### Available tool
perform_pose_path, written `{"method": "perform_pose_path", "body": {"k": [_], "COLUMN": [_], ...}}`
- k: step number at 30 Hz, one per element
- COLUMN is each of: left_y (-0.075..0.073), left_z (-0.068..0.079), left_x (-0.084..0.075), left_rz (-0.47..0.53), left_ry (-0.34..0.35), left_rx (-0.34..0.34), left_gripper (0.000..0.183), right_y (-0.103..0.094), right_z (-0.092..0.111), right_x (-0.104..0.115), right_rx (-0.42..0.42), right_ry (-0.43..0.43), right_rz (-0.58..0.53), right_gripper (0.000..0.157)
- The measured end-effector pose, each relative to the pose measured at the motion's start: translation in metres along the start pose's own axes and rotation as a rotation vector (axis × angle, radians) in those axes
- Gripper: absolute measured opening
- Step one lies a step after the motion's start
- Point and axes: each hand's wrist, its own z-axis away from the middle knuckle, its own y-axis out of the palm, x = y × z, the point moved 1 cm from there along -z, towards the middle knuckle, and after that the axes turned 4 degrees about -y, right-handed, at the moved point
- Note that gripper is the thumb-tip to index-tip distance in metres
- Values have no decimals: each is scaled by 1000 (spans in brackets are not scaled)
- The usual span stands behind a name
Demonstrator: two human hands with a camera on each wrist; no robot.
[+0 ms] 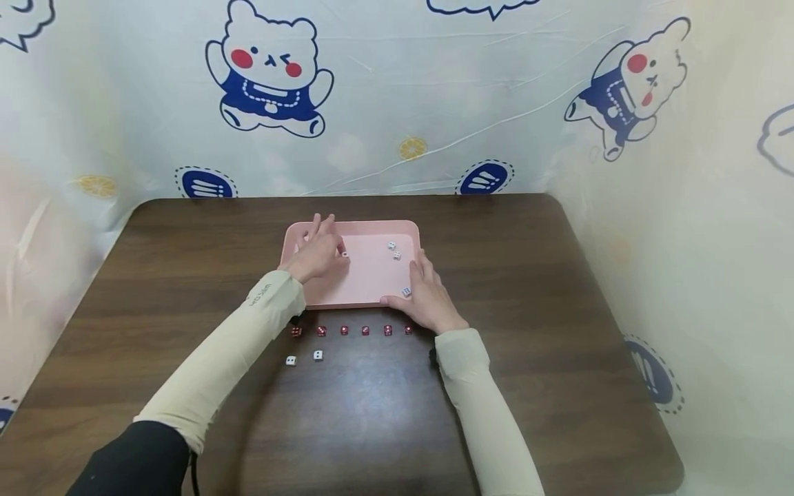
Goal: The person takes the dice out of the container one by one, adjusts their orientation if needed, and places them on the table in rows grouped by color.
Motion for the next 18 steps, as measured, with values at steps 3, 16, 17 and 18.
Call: {"method": "perform_pose_path", "body": {"k": [3,16,17,18], "left_y": [-1,-10,-10,-11], "left_z": [1,12,13,14], "left_x": [-1,-2,-2,-1], "left_rz": [1,9,13,17], "left_ry": [6,30,34,37], "left_rx": [3,-17,-17,-19], "left_gripper": [15,13,14,13], "right_y": [0,-1,-1,-1], "right_z": [0,1,1,1], "right_x": [-1,1,1,1], "right_rx": [0,4,3,5], "right_ry": [1,-3,-3,-5], "right_rz": [8,4,6,8], "right_gripper": [105,104,104,104]}}
